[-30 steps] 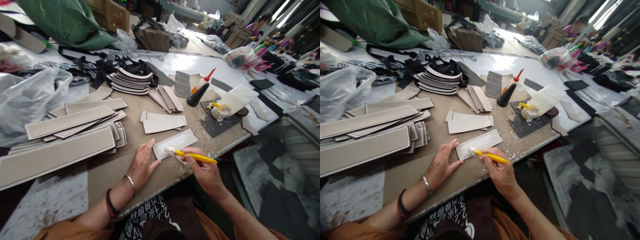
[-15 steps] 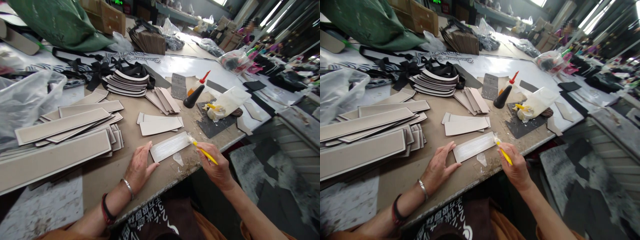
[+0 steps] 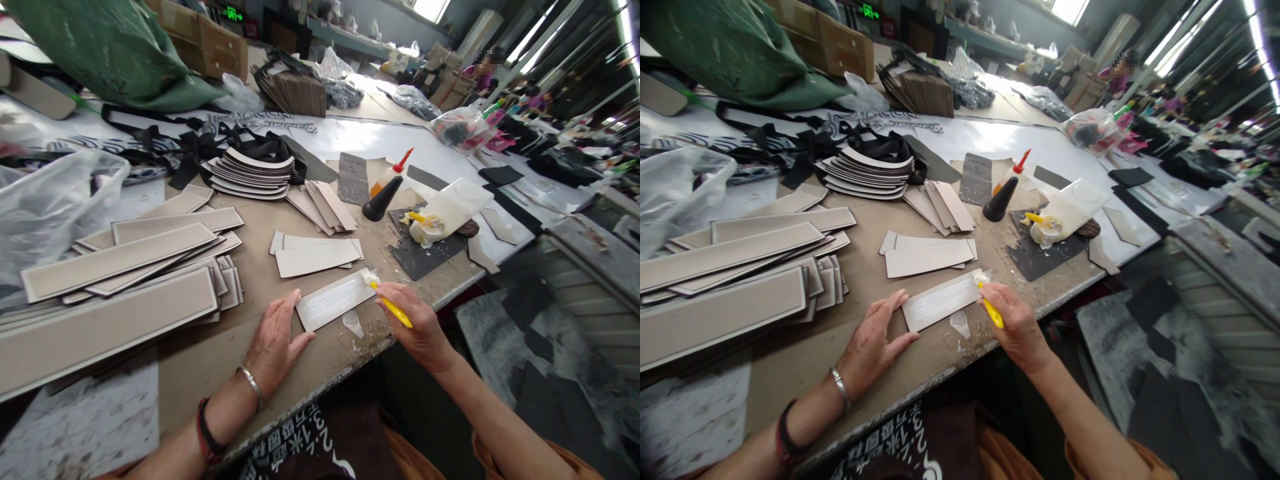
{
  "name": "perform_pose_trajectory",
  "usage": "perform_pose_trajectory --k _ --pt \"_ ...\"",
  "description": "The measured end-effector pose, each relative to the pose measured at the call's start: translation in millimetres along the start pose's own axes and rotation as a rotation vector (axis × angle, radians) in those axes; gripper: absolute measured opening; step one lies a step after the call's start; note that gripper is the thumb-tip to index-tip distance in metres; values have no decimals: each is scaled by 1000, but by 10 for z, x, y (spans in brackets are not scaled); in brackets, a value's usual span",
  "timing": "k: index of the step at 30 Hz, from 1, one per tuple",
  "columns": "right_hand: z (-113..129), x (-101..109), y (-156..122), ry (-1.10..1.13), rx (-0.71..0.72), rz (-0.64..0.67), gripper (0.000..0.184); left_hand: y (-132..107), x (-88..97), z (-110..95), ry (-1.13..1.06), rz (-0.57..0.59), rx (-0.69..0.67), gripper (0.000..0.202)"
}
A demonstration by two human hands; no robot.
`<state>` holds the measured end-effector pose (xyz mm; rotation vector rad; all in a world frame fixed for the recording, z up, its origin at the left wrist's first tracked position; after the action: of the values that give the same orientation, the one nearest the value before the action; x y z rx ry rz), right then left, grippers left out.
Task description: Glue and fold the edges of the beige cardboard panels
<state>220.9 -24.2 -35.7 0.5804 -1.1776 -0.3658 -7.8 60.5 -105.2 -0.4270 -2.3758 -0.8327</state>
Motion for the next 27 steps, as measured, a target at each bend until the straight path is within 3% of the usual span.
perform_pose_trajectory --k 3,7,13,19,23,27 --pt "89 -100 -38 -7 49 68 27 2 1 2 -5 2 -15 71" --pt "283 -81 -58 106 38 94 31 3 1 1 -3 -2 -10 71" --pt "310 -86 -27 60 26 90 33 13 8 -16 -8 11 10 73" --pt "673 -273 -10 337 42 157 34 17 24 -21 -32 21 21 73" --pt "784 -247 -12 518 -63 173 33 18 27 -25 -48 29 44 75" --pt "741 -152 12 548 -244 53 26 23 26 -28 -47 23 39 82"
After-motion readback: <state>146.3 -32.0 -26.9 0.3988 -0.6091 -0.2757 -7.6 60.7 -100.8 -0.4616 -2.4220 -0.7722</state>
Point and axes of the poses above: each hand's wrist, its own y-axis towards the middle knuckle, its own x-axis out of the back of the hand, z = x × y, the point moved 1 cm from there along y, towards the middle knuckle, and after that the axes turned 8 degrees about -z, right-handed, at the moved point
